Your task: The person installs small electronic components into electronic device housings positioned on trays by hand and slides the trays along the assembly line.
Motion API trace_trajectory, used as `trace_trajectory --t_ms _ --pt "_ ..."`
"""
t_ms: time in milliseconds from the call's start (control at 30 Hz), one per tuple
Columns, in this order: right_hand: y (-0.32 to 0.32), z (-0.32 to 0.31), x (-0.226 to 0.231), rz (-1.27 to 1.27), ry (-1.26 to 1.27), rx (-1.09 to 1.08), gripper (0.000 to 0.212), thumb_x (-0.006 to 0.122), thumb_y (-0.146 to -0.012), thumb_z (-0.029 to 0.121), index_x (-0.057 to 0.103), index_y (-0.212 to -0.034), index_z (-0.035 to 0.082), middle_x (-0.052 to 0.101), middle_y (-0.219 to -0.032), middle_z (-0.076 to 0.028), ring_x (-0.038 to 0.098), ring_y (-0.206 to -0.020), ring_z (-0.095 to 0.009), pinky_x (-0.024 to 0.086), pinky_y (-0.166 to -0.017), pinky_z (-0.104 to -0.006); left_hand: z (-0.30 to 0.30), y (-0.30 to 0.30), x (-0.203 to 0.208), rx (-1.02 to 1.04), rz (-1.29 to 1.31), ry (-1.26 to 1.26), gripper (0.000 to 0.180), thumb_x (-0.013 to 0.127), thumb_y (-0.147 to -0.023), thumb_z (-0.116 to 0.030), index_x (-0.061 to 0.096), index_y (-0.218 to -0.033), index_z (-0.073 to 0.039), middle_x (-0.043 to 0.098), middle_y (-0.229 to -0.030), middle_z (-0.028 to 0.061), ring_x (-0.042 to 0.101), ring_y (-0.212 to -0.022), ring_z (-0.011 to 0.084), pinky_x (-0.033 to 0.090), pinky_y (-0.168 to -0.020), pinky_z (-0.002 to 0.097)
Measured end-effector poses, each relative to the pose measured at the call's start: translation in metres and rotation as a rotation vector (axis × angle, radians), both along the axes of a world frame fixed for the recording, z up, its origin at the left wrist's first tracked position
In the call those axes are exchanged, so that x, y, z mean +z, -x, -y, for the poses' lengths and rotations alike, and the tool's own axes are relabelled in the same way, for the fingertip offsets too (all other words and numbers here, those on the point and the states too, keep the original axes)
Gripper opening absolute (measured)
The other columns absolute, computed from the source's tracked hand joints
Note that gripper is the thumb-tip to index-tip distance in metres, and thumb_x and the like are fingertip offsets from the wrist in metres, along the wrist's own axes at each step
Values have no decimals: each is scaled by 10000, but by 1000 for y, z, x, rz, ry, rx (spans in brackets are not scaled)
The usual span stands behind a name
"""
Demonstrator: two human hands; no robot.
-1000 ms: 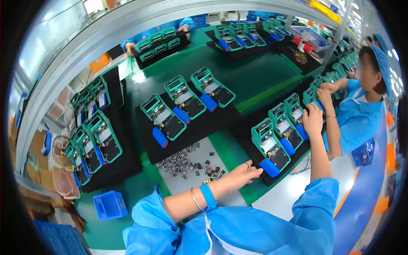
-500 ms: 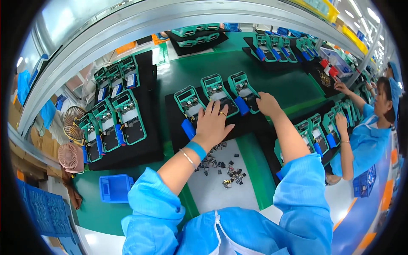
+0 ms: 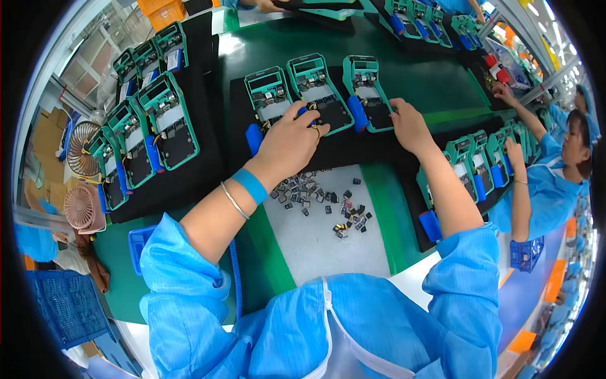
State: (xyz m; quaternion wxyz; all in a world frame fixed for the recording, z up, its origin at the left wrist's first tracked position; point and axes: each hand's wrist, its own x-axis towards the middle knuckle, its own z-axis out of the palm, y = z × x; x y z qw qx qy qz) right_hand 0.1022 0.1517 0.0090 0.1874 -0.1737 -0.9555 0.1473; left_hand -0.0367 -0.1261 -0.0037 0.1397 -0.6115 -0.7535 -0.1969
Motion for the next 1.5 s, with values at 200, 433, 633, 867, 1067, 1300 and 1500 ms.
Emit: trace_trajectory --t_ms 200,433,633,867,1067,1300,1500 --pt "-11 42 14 -219 -80 -9 223 596 -925 36 604 -1147 22 640 -982 -180 641 -929 -349 515 -833 -402 7 -4 -2 -7 100 16 319 676 -883 -104 706 -1199 -141 598 -1283 88 459 -1319 367 452 -1063 430" --pt "-108 145 14 160 280 607 97 721 -844 92 673 -922 60 630 -896 -87 624 -891 -292 524 -784 -378 13 -17 -3 23 148 -10 411 673 -894 -137 644 -1303 -107 504 -1456 147 347 -1445 383 385 -1142 440" --pt "-118 171 -2 177 170 538 143 756 -816 90 688 -937 58 640 -908 -71 626 -886 -272 521 -778 -373 14 -24 -7 93 104 -73 466 687 -886 -204 602 -1332 -94 495 -1444 175 381 -1417 381 390 -1121 478" --pt "-128 173 5 220 -135 639 173 711 -752 104 645 -912 88 605 -889 -43 613 -848 -224 500 -740 -350 43 -16 -12 366 3 -177 631 770 -814 -325 562 -1356 -78 514 -1377 185 455 -1331 373 374 -1089 504" --pt "-124 182 15 249 -304 734 141 652 -692 107 613 -822 73 594 -809 -50 613 -800 -211 506 -714 -329 52 -8 -30 340 64 -233 559 787 -792 -364 664 -1250 -67 560 -1327 160 457 -1340 335 379 -1083 505" --pt "-106 205 31 484 -441 807 94 655 -640 101 609 -701 47 606 -654 -82 636 -633 -229 539 -582 -336 51 -10 -28 344 142 -307 509 804 -764 -341 700 -1178 -64 571 -1288 137 465 -1331 325 379 -1073 528" --pt "-70 190 48 653 -403 881 96 651 -700 104 564 -706 63 616 -700 -90 643 -622 -269 545 -575 -355 51 -12 -30 328 204 -333 483 801 -757 -335 700 -1153 -78 573 -1288 116 463 -1328 317 369 -1086 537"
